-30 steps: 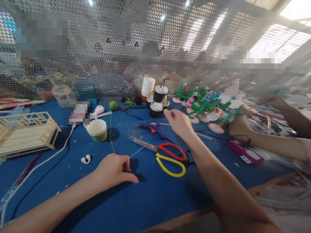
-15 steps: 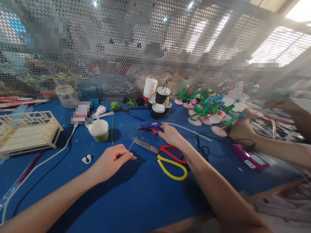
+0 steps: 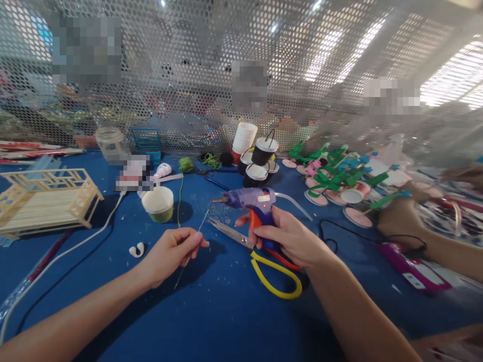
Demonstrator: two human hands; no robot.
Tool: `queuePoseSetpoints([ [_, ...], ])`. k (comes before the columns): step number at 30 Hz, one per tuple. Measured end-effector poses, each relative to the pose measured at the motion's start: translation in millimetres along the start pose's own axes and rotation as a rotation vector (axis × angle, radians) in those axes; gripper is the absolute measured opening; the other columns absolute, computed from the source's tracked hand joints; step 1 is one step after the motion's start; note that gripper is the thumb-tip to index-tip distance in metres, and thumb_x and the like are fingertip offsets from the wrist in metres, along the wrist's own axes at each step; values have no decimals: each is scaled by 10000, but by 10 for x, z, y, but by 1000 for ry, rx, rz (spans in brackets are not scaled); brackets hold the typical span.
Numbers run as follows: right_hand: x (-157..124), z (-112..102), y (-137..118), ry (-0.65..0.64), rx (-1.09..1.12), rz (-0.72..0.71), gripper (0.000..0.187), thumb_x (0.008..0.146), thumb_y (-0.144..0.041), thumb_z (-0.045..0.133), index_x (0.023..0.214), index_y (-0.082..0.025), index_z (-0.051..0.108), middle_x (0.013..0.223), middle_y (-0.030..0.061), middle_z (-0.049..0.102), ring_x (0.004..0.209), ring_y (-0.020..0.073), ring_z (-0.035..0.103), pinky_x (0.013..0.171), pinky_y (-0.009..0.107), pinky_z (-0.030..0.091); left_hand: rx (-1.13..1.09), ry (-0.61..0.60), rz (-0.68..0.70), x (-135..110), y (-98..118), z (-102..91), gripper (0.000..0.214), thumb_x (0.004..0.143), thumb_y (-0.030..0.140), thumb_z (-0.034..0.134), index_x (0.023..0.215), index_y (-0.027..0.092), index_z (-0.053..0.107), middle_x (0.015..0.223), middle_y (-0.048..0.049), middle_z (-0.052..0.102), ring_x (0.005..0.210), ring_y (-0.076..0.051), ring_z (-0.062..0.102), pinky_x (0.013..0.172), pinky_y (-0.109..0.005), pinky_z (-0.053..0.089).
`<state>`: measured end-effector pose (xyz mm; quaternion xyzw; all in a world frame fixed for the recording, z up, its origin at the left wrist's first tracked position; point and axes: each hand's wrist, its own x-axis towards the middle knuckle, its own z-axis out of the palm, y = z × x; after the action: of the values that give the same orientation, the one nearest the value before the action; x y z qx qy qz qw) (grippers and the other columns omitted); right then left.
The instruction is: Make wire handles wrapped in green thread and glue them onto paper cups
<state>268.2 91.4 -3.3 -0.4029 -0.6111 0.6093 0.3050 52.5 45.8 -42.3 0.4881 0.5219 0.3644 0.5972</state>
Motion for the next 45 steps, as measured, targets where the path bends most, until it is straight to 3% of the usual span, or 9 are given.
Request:
queuePoseSetpoints([
  [3, 5, 46, 23, -112, 93, 2, 109, 690, -184, 544, 786, -132, 543, 817, 61, 629, 581, 86, 549, 534, 208, 431, -21, 4, -5, -6, -5, -2, 352, 716, 467, 495, 724, 125, 579, 482, 63, 417, 387, -27, 297, 387, -171, 198],
  [6, 49, 79, 75, -171, 147, 45, 168, 702, -219, 545, 835, -120, 566, 701, 47, 627, 580, 106, 562, 527, 214, 438, -33, 7, -6, -5, -14, -10, 342, 722, 460, 495, 731, 128, 577, 481, 68, 413, 382, -22, 281, 384, -170, 189],
  [12, 91, 111, 173, 19, 55, 93, 189, 699, -304, 583, 709, -116, 578, 448, -25, 513, 414, 64, 445, 414, 181, 368, -40, 51, 4, 9, -35, -23, 327, 742, 441, 482, 731, 127, 573, 474, 69, 397, 390, -26, 273, 384, -173, 191],
  [21, 73, 199, 143, 229, -310, 78, 226, 665, -368, 569, 606, -150, 563, 416, -21, 492, 399, 101, 465, 436, 231, 402, -36, 68, 8, -13, -18, -8, 340, 733, 451, 488, 724, 123, 575, 474, 65, 396, 400, -28, 270, 388, -175, 195],
  [31, 64, 208, 204, 274, -397, 65, 266, 673, -388, 527, 510, -180, 499, 406, -17, 480, 397, 112, 473, 440, 242, 412, -16, 59, 27, -20, -26, 1, 332, 733, 446, 490, 712, 126, 575, 472, 65, 404, 391, -24, 281, 384, -170, 202],
  [45, 66, 256, 129, 335, -408, 150, 293, 643, -356, 539, 416, -187, 464, 366, -13, 466, 354, 107, 456, 411, 238, 405, 18, 60, 42, -34, -33, -5, 338, 739, 449, 478, 716, 124, 567, 477, 65, 405, 388, -26, 283, 382, -174, 207],
])
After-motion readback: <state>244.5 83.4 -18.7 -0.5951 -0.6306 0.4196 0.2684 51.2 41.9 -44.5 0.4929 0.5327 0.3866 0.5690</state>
